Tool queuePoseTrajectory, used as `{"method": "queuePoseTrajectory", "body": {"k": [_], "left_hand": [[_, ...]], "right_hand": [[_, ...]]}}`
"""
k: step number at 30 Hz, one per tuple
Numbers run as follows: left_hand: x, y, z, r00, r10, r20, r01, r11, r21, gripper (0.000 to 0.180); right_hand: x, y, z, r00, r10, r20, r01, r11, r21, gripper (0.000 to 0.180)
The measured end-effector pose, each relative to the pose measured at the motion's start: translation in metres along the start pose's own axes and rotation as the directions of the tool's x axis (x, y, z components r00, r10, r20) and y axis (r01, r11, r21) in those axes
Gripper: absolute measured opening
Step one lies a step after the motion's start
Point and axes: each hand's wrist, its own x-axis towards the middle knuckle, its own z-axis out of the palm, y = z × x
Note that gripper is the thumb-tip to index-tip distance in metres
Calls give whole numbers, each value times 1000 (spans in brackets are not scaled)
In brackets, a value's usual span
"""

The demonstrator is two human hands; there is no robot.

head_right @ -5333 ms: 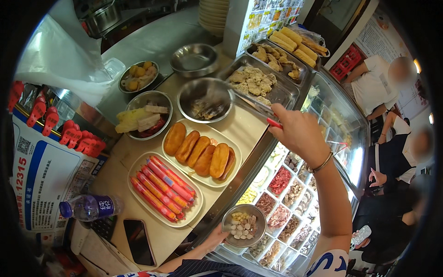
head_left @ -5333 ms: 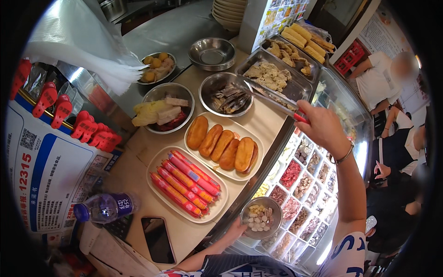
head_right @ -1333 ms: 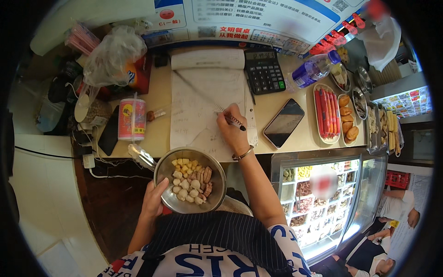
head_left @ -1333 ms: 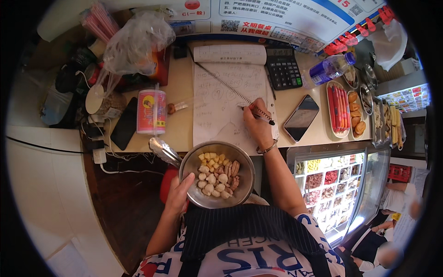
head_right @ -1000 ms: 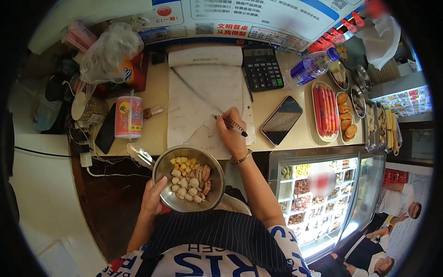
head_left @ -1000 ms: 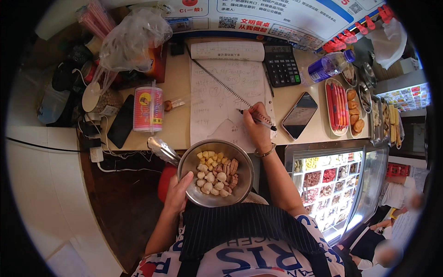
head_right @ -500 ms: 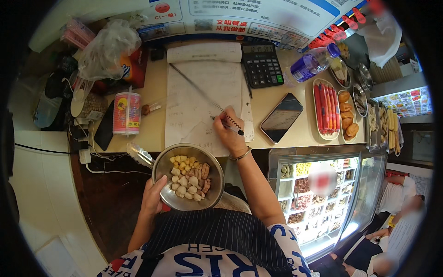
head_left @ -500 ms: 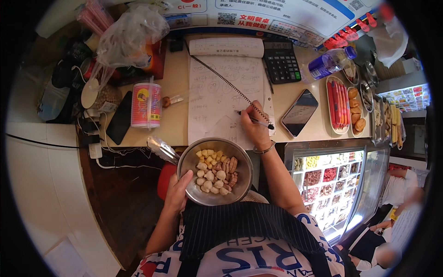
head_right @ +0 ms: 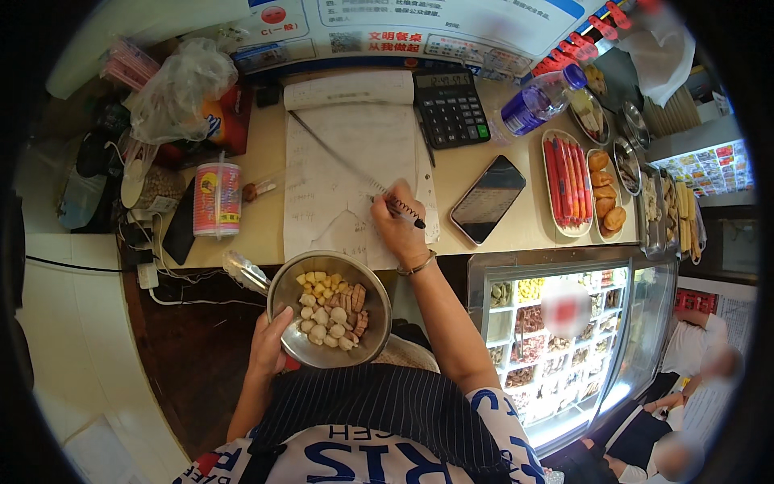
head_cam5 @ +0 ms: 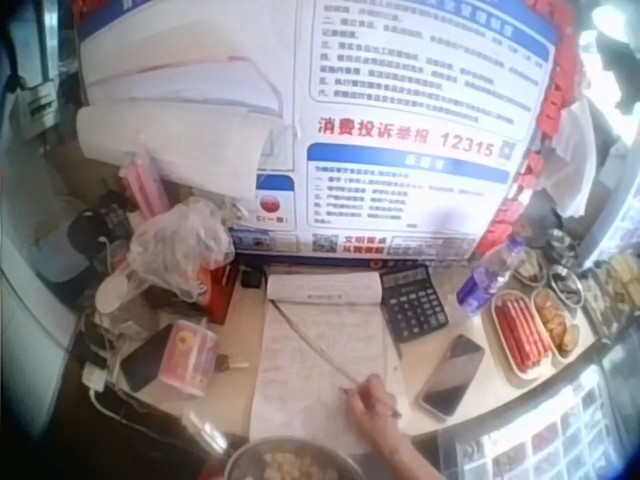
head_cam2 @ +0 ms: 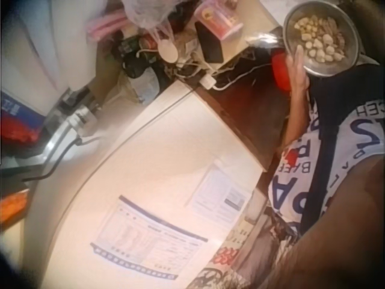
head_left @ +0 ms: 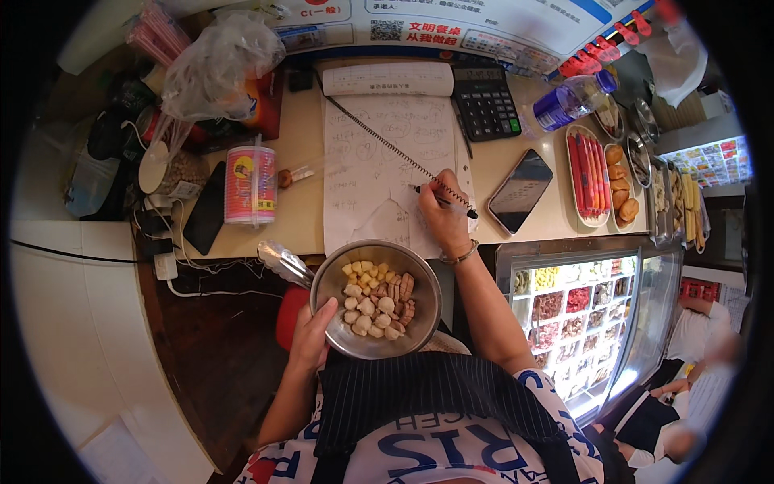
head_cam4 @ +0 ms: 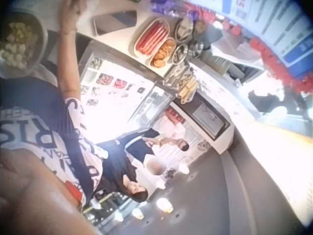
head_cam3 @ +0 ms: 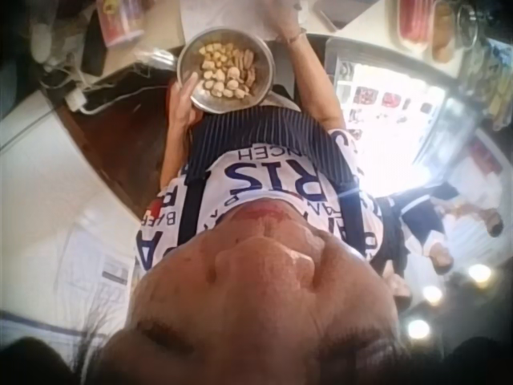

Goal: The person uses tongs to pick various food items from a refrigerated display and places them into a metal bowl. They repeatedly move between the display and a counter, adding items and occasionally writing on a notepad.

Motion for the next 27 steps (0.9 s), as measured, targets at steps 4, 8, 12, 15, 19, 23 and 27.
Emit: {"method": "queuePoseTrajectory", "body": {"k": [4, 8, 12, 15, 19, 23, 27], "left_hand": [[-4, 5, 7, 1000, 12, -13, -12, 1000, -13, 27], [-5, 2, 6, 1000, 24, 4, -24, 1000, 9, 29], [-7, 0, 9, 1000, 4, -4, -3, 998, 55, 32], [-5, -1, 19, 998, 10, 69, -16, 996, 86, 32], [-2, -10, 54, 986, -17, 164, -4, 991, 132, 32], [-5, -39, 104, 953, -72, 296, 13, 980, 197, 32], [-20, -73, 174, 856, -194, 480, 48, 953, 300, 35]], "right_hand": [[-2, 0, -4, 984, 82, 156, -100, 989, 111, 11], [-4, -23, 2, 967, 38, 252, -83, 982, 169, 8], [27, -56, 5, 907, -416, 70, 422, 894, -153, 15], [36, -56, -20, 877, -480, -27, 464, 859, -216, 22], [-23, -34, -100, 987, 0, 158, 2, 1000, -12, 25], [-154, 23, -155, 975, 84, 204, -98, 993, 62, 28], [-243, -26, -227, 509, 609, 609, -801, 594, 76, 34]]}}
